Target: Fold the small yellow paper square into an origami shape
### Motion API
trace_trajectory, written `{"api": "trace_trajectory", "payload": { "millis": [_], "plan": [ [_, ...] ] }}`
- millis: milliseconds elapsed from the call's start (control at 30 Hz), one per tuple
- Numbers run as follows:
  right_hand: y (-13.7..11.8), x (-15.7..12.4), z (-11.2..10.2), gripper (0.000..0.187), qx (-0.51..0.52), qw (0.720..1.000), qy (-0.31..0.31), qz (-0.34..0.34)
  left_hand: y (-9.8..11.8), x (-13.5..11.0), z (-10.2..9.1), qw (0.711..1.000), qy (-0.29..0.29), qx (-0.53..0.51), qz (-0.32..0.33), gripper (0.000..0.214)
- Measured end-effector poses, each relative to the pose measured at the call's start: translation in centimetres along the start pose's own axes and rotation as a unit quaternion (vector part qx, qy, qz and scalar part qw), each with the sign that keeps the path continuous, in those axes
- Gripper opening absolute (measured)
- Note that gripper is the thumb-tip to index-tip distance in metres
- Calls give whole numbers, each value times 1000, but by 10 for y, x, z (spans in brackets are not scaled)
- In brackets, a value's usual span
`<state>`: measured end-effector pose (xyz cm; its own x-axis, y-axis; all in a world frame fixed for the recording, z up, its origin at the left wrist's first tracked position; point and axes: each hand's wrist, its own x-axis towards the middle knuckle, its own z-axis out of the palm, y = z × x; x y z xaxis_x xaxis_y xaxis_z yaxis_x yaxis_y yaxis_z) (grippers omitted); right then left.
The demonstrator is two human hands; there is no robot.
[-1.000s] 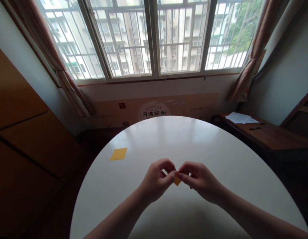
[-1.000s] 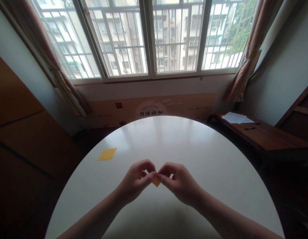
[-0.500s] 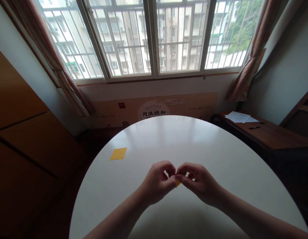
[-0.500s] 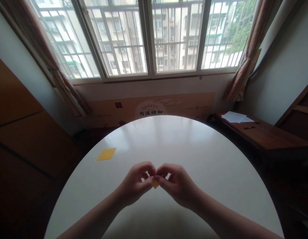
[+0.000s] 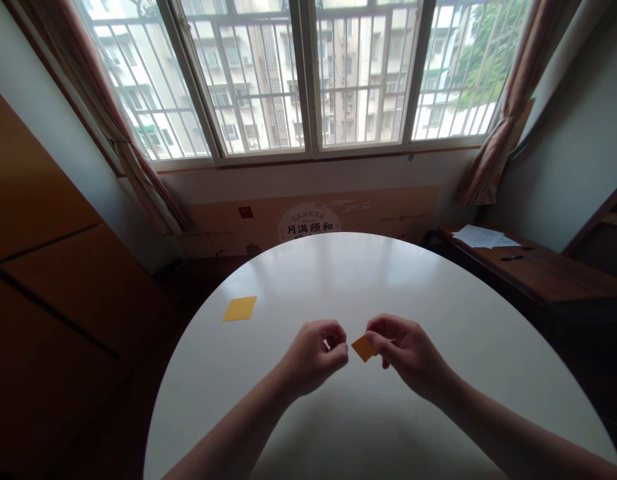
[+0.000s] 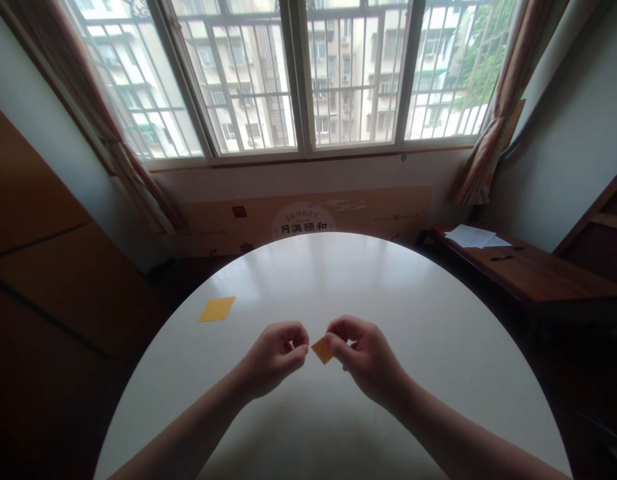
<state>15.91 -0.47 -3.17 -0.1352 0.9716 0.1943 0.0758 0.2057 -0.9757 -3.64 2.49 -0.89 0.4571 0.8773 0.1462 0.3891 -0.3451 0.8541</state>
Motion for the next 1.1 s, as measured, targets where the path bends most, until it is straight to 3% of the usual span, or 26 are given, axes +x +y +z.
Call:
{"api": "trace_trajectory", "payload": {
  "millis": [167,333,433,733,967,1100],
  "plan": [
    [1,10,-15,32,30,998,35,45,-15,8,-5,999,39,3,-3,11],
    [8,15,-18,29,-107,987,-87,77,-26,12,-5,998,55,14,-2,16],
    [15,16,-15,20,-168,977,-115,60,-30,13,-5,998,59,25,-6,17],
    [22,25,-33,29,-280,956,-62,60,-39,17,-5,996,60,63,-15,21],
    [17,25,-38,28,-324,941,-68,65,-44,18,-7,994,63,93,-8,23],
    [16,24,-43,22,-349,931,-78,71,-39,17,-6,993,32,109,25,23]
  ]
}}
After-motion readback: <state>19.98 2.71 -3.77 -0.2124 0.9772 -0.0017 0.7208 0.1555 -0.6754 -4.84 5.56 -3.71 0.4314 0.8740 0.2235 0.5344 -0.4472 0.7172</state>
